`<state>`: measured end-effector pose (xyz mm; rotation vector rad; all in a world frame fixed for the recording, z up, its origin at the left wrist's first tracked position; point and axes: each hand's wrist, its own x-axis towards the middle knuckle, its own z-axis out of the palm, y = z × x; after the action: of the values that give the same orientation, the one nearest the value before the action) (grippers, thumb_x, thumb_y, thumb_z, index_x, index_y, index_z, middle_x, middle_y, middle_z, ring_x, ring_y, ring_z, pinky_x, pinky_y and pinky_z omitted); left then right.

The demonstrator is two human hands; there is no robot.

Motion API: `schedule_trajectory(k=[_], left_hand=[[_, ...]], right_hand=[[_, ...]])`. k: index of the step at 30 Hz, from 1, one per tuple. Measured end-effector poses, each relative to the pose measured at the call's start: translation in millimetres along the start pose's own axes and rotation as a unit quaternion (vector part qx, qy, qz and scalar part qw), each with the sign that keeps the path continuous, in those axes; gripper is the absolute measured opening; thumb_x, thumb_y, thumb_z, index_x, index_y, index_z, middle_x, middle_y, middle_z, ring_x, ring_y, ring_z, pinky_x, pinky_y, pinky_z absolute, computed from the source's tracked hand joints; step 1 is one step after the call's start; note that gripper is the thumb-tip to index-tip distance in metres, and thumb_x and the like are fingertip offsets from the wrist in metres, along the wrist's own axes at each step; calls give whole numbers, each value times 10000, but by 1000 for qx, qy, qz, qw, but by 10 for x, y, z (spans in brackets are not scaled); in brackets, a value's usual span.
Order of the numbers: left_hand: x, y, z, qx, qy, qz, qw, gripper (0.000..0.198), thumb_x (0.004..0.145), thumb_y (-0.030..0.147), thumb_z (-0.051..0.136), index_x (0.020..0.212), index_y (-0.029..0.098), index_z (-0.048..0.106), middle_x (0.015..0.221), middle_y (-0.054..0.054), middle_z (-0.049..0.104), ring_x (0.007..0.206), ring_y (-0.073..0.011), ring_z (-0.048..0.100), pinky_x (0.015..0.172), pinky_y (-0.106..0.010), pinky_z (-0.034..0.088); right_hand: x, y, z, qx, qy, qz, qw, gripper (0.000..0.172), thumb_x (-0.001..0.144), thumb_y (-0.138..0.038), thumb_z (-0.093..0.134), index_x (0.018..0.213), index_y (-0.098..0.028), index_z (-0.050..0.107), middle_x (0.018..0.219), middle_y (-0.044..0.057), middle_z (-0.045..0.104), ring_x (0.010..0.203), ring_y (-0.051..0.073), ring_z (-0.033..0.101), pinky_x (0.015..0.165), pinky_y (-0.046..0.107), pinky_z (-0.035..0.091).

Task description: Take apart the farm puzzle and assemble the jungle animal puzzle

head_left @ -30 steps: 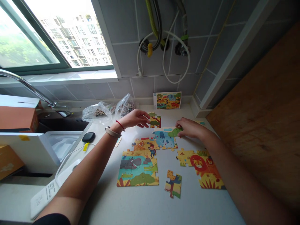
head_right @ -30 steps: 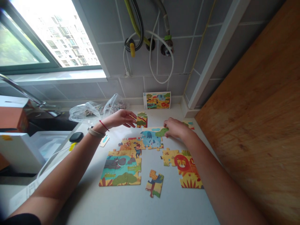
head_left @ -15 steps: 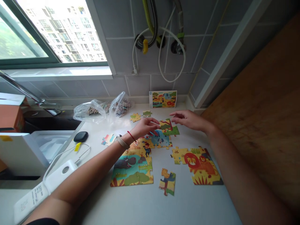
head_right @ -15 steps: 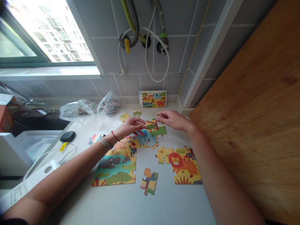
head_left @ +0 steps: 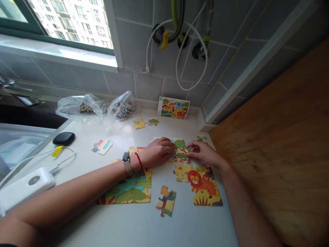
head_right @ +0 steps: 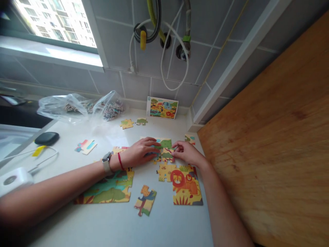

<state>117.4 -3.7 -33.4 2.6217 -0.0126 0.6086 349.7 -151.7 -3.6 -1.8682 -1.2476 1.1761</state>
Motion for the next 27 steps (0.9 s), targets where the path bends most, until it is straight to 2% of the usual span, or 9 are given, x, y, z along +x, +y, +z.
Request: schedule_trajectory(k=[5, 10, 13, 19, 27], left_hand=[[-42, 38, 40, 11, -8, 32, 999, 228, 1035, 314, 584, 1118, 235, 782, 1288, -92, 719, 1219, -285, 616, 1037, -468, 530], [-47, 55, 34, 4, -1, 50, 999, 230, 1038, 283, 565, 1131, 221, 766, 1285, -107, 719, 1195, -264, 621, 1036, -455, 532], [-36, 69, 16, 6, -2, 56, 998, 228, 1035, 262, 561, 1140, 227, 761, 1301, -99, 716, 1196, -266, 616, 1022, -448, 535], [-20, 102, -24, 23, -22, 69, 997, 235, 1030, 241, 553, 1148, 215, 754, 1291, -70, 736, 1163, -271, 626, 990, -422, 535], [-51, 77, 18, 25, -18, 74, 997, 257, 1017, 216, 549, 1177, 221, 751, 1285, -79, 741, 1137, -259, 639, 975, -413, 536]], right_hand=[[7, 72, 61, -3, 40, -10, 999, 464, 706, -518, 806, 1004, -194, 657, 718, 26, 731, 698, 205, 681, 655, 306, 475], [41, 161, 90, -50, 61, -33, 996, 399, 744, -436, 779, 1049, -183, 732, 759, 30, 722, 710, 199, 654, 665, 314, 483], [44, 201, 107, -70, 78, -38, 994, 394, 744, -409, 781, 1065, -190, 719, 756, 16, 699, 690, 186, 625, 644, 301, 470], [31, 195, 134, -78, 90, -47, 992, 269, 746, -402, 795, 867, -205, 658, 754, 14, 680, 696, 175, 613, 631, 276, 465], [6, 82, 167, -102, 92, -35, 990, 194, 786, -372, 749, 843, -211, 658, 717, 3, 662, 670, 173, 585, 601, 272, 419]])
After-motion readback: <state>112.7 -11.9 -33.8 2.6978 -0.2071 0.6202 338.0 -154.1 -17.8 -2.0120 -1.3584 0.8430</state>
